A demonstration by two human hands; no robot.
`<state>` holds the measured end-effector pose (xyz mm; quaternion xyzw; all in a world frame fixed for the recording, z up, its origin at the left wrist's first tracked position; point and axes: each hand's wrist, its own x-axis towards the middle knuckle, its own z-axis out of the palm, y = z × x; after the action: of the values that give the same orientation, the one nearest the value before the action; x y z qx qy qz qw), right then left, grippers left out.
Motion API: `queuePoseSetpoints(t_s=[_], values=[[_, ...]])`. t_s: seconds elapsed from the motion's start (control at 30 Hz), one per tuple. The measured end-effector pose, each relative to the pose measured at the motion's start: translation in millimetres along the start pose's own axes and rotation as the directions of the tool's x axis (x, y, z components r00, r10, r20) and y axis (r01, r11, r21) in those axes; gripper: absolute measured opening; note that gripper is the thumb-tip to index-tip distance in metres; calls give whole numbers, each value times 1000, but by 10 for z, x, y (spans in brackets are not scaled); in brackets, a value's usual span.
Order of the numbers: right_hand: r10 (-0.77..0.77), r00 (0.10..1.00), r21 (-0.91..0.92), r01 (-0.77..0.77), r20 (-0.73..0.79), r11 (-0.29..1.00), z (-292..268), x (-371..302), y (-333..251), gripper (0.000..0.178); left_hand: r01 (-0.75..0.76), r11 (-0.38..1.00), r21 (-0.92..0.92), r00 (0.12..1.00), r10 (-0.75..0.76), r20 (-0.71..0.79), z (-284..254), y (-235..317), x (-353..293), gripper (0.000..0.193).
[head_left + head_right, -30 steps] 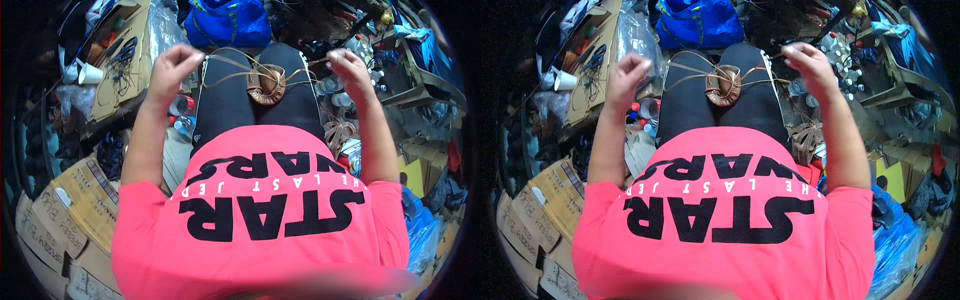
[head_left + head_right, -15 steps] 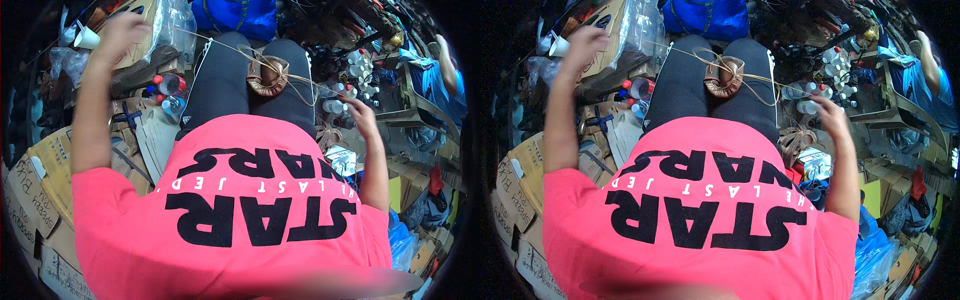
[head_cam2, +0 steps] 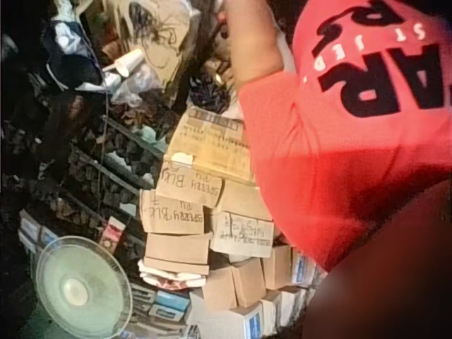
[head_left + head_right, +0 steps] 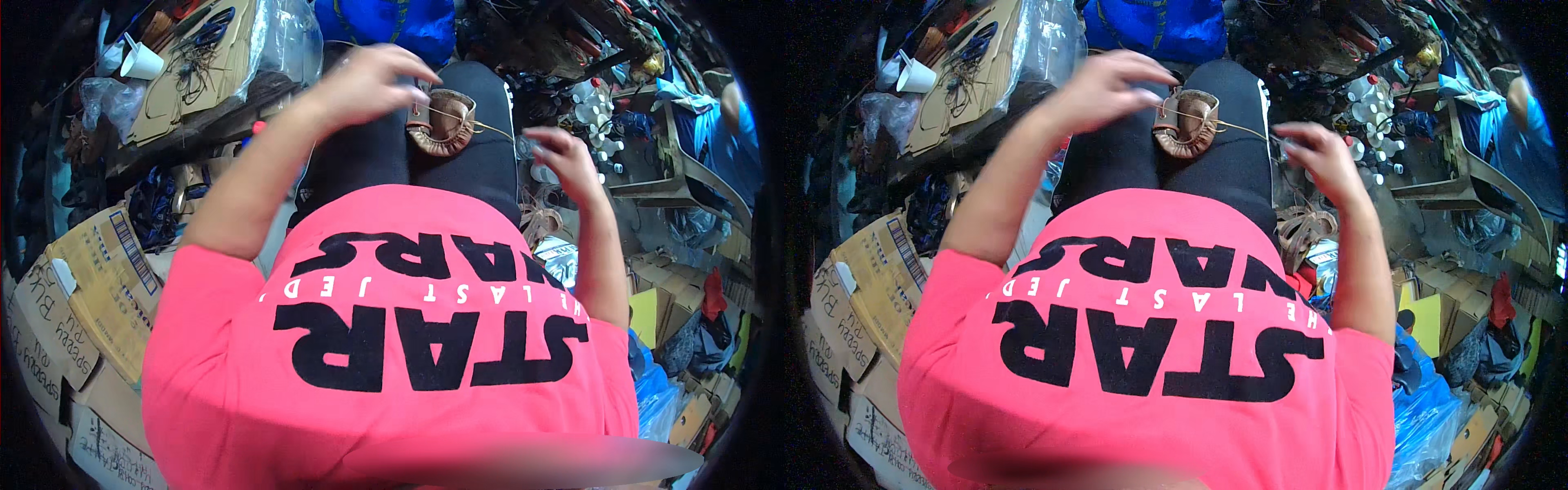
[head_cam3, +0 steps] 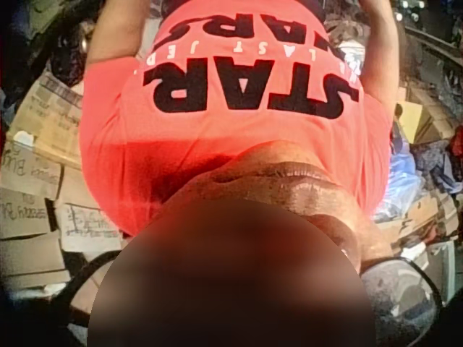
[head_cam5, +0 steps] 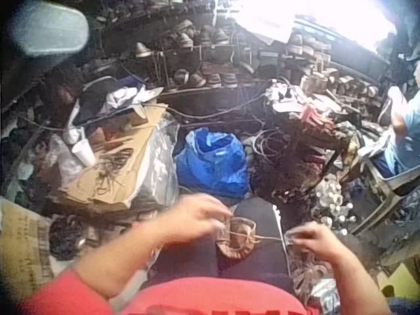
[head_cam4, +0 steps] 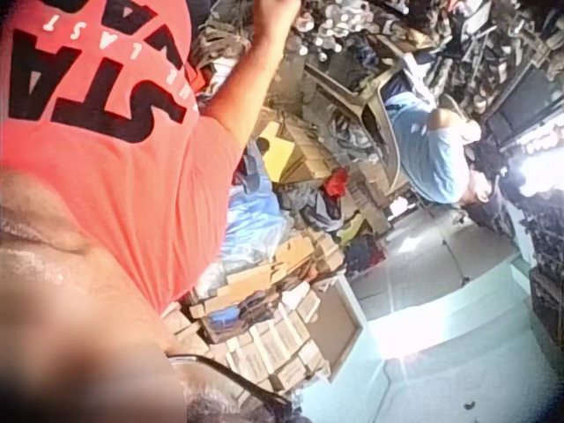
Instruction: Hand-sewing a leather moccasin shoe upper using a needle and thread.
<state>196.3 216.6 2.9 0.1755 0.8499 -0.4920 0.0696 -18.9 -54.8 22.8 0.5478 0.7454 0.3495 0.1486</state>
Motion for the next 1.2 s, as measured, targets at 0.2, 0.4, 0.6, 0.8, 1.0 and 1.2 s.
queuePoseSetpoints(t_s=[0.2, 0.4, 0.6, 0.8, 1.0, 1.2], values=[[-210, 978, 68, 210, -9, 975, 293, 495, -206, 14, 75, 993, -92, 978, -55, 201, 444, 66, 455, 26], [-287, 958, 94, 283, 29, 954, 368, 520, -143, 11, 241, 934, -265, 911, -124, 394, 422, 11, 460, 23], [-307, 952, 74, 307, -6, 949, 422, 453, -161, 13, 414, 706, -574, 881, -151, 449, 520, -92, 402, 17], [-336, 942, 27, 337, -20, 941, 517, 395, -201, 12, 470, 621, -627, 856, -148, 495, 545, -137, 394, 20], [-459, 879, -133, 443, -129, 887, 584, 253, -328, 15, 509, 600, -617, 824, -131, 552, 525, -178, 408, 29], [-459, 862, -673, 473, 218, 569, 471, 230, -775, 20, 440, 760, -478, 786, -68, 615, 450, -148, 427, 29]])
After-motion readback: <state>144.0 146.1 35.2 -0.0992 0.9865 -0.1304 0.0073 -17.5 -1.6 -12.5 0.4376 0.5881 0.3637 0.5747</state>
